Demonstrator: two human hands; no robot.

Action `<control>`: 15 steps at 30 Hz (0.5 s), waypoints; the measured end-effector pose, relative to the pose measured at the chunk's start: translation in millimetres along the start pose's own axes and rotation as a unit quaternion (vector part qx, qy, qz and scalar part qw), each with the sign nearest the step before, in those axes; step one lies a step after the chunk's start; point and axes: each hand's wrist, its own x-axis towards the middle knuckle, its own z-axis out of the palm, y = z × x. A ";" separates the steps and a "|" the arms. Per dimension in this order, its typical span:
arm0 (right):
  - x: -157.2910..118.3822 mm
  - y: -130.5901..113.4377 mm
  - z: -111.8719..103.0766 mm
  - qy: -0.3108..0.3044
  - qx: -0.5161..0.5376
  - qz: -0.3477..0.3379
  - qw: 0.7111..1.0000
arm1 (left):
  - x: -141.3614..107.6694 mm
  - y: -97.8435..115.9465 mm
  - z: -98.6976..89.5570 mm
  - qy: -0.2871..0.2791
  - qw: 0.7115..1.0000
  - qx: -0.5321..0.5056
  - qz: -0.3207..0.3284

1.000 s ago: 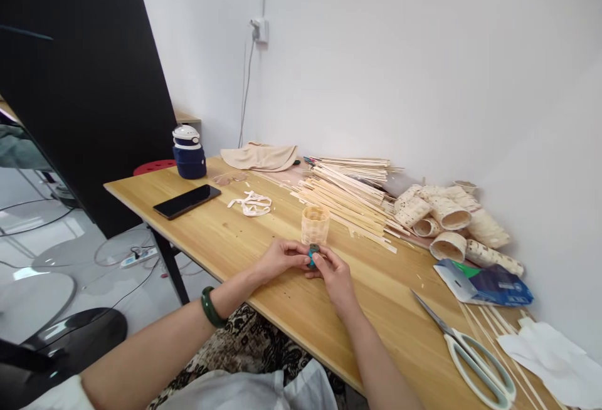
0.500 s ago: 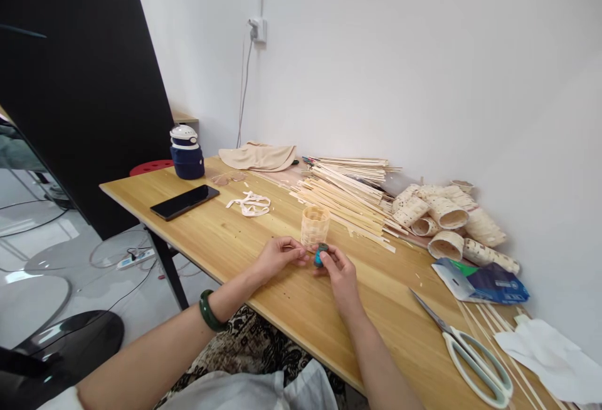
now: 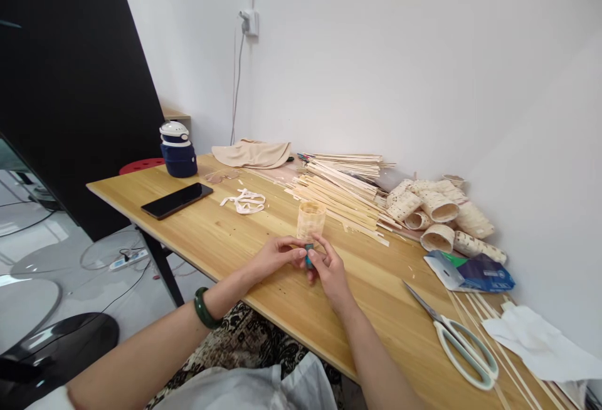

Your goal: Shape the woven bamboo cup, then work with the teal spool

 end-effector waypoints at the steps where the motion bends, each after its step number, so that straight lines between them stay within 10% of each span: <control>1: -0.6 0.1 0.2 -0.010 -0.001 0.005 1.000 | -0.1 0.4 0.0 -0.006 1.000 0.000 0.000; 15: 1.8 0.6 0.8 -0.034 0.005 0.015 0.999 | 0.9 3.4 -5.8 0.057 0.998 -0.021 0.028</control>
